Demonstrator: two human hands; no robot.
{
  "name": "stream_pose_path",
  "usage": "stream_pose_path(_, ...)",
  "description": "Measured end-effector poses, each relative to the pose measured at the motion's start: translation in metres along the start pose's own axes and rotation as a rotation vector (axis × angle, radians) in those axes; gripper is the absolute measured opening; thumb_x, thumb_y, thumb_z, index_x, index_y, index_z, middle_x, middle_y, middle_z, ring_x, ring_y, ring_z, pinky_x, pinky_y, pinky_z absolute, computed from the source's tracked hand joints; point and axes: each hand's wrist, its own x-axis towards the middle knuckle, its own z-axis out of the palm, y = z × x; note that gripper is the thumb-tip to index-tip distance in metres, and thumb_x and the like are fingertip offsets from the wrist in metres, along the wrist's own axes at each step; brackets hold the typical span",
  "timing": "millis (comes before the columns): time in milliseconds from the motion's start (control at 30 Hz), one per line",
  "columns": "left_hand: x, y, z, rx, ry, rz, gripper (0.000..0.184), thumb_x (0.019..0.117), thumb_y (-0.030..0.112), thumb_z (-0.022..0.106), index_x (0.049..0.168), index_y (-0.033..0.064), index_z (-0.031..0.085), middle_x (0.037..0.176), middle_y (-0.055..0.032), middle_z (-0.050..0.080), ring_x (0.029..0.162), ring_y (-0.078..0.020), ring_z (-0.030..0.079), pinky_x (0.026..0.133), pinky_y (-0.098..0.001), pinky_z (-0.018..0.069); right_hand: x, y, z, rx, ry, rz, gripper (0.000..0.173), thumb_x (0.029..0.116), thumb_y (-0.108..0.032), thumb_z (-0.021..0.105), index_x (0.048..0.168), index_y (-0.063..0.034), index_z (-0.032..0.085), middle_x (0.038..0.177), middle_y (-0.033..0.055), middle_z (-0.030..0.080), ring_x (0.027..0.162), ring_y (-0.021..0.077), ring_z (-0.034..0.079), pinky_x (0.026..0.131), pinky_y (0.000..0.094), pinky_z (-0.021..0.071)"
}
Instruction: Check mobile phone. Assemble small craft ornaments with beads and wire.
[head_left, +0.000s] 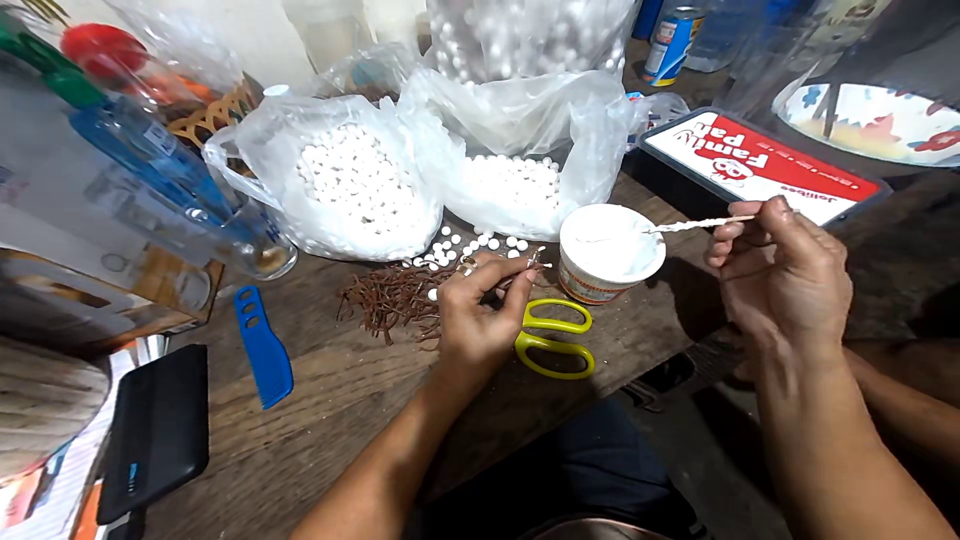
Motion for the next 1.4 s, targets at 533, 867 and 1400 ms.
stream_pose_path(533, 0.013, 0.004, -0.033, 0.004, 0.121, -0.073, 0.008, 0.0898, -0.006, 0.068, 0.098, -0.006, 0.071, 0.086, 0.0002, 0.068, 0.073, 0.0035, 0.064, 0.067, -0.0121, 0.0555, 0.004, 0.047, 0.015, -0.54, -0.318, -0.148, 0.132, 0.0609, -0.032, 0.092, 0.162, -0.0046, 0.012, 0.145, 0.0121, 0.05, 0.125, 0.0044, 0.056, 0.104, 0.0207, 0.0488)
stream_pose_path(867, 0.014, -0.01, -0.068, 0.018, 0.256, -0.215, 0.008, 0.0907, -0.005, 0.068, 0.098, -0.0017, 0.069, 0.085, 0.0057, 0.07, 0.07, 0.0035, 0.065, 0.066, -0.0149, 0.0572, -0.029, 0.014, 0.033, -0.502, -0.107, -0.85, 0.083, 0.0927, -0.038, 0.074, 0.156, -0.0035, 0.034, 0.16, 0.002, 0.038, 0.145, 0.01, 0.037, 0.12, 0.0339, 0.0341)
stream_pose_path(1400, 0.007, -0.008, -0.075, 0.036, 0.154, -0.377, 0.011, 0.0939, -0.003, 0.068, 0.104, 0.0011, 0.07, 0.086, 0.0007, 0.069, 0.06, 0.0004, 0.061, 0.058, -0.0153, 0.0541, 0.036, 0.073, 0.211, -1.219, -1.107, -0.24, 0.014, 0.0962, -0.001, 0.061, 0.101, 0.0061, 0.073, 0.102, 0.026, 0.07, 0.104, 0.0449, 0.066, 0.088, 0.0612, 0.0495)
